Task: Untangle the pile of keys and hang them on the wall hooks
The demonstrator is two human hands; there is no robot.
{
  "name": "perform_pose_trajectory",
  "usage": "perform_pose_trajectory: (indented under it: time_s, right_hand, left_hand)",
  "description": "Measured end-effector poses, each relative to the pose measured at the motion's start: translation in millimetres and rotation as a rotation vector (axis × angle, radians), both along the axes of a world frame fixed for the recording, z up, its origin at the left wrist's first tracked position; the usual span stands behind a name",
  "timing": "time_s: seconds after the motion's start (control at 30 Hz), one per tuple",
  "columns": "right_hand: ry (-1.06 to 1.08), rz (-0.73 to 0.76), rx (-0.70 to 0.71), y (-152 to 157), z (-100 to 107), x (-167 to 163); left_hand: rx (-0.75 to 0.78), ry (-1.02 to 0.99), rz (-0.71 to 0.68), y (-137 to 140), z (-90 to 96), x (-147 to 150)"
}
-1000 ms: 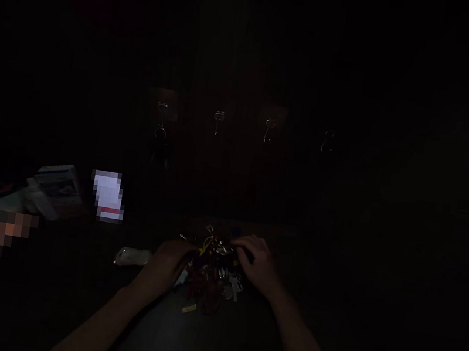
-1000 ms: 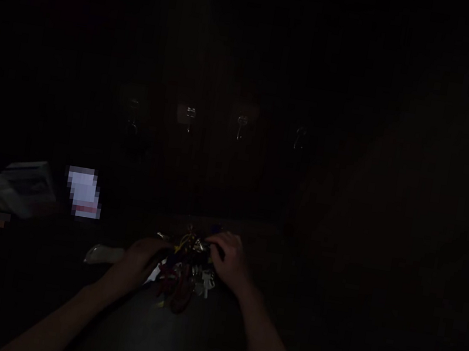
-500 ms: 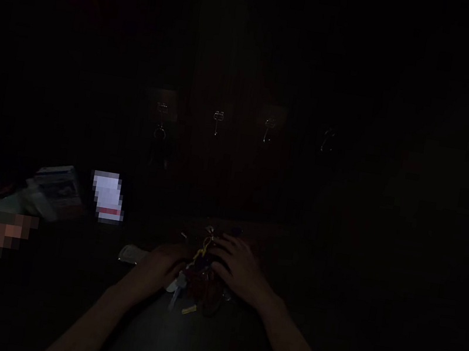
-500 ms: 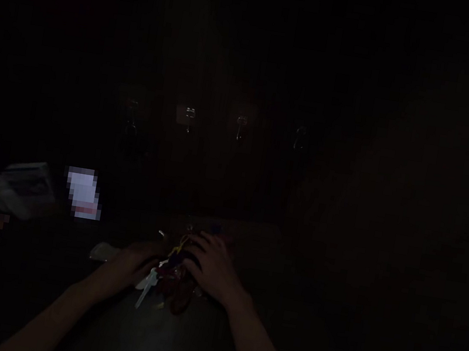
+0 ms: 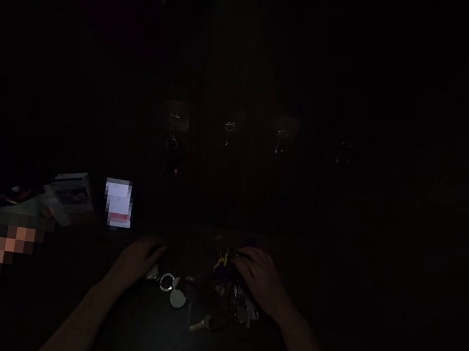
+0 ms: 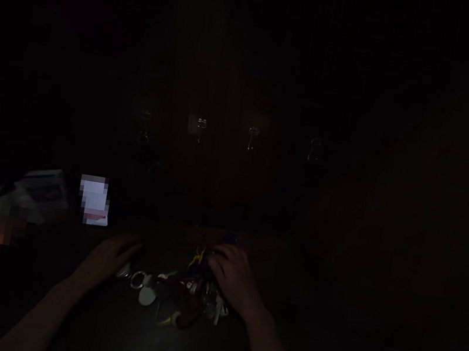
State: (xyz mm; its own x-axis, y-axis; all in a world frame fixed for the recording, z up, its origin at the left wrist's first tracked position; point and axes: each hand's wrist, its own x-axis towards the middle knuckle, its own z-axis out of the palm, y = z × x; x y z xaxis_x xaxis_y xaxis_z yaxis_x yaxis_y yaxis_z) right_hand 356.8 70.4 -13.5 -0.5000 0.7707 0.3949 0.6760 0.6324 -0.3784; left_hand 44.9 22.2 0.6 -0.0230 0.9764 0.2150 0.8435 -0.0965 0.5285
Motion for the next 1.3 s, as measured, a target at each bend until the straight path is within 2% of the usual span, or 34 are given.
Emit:
perform_pose_trajectory:
  time_s: [0.23, 0.57, 0.7, 0.77, 0.9, 1.1, 1.17, 1.3]
  right_hand:
    - [0.042, -0.033, -0.008, 5.4, -0.8, 8.7]
    - [0.116, -0.05, -0.003, 3.0, 3.0, 9.7]
    - [0.124, -0.069, 0.005, 3.5, 3.2, 10.2]
    - [0.122, -0.074, 0.009, 3.6, 2.9, 10.5]
    - [0.127, -0.099, 0.043, 3.7, 2.2, 11.1]
    - [0.133, -0.103, 0.085, 6.3, -0.5, 12.7]
    - [0.137, -0.103, 0.097, 7.3, -1.6, 12.9]
    - [0.136, -0.105, 0.115, 8.1, -3.1, 11.6]
  left_hand:
    - [-0.098, 0.071, 0.045, -1.6, 3.1, -5.6]
    - [-0.273, 0.156, 0.164, -9.8, 18.0, -20.6]
    - [-0.259, 0.104, 0.193, -11.9, 22.5, -23.0]
    - [-0.226, 0.019, 0.152, -12.6, 23.6, -19.4]
    - [-0.205, -0.147, -0.026, -13.8, 23.6, -5.5]
    - [-0.246, -0.168, -0.274, -13.8, 15.9, 5.6]
    - [-0.255, -0.133, -0.298, -14.2, 15.2, 6.2]
    - [-0.281, -0.082, -0.253, -17.2, 19.8, 9.1]
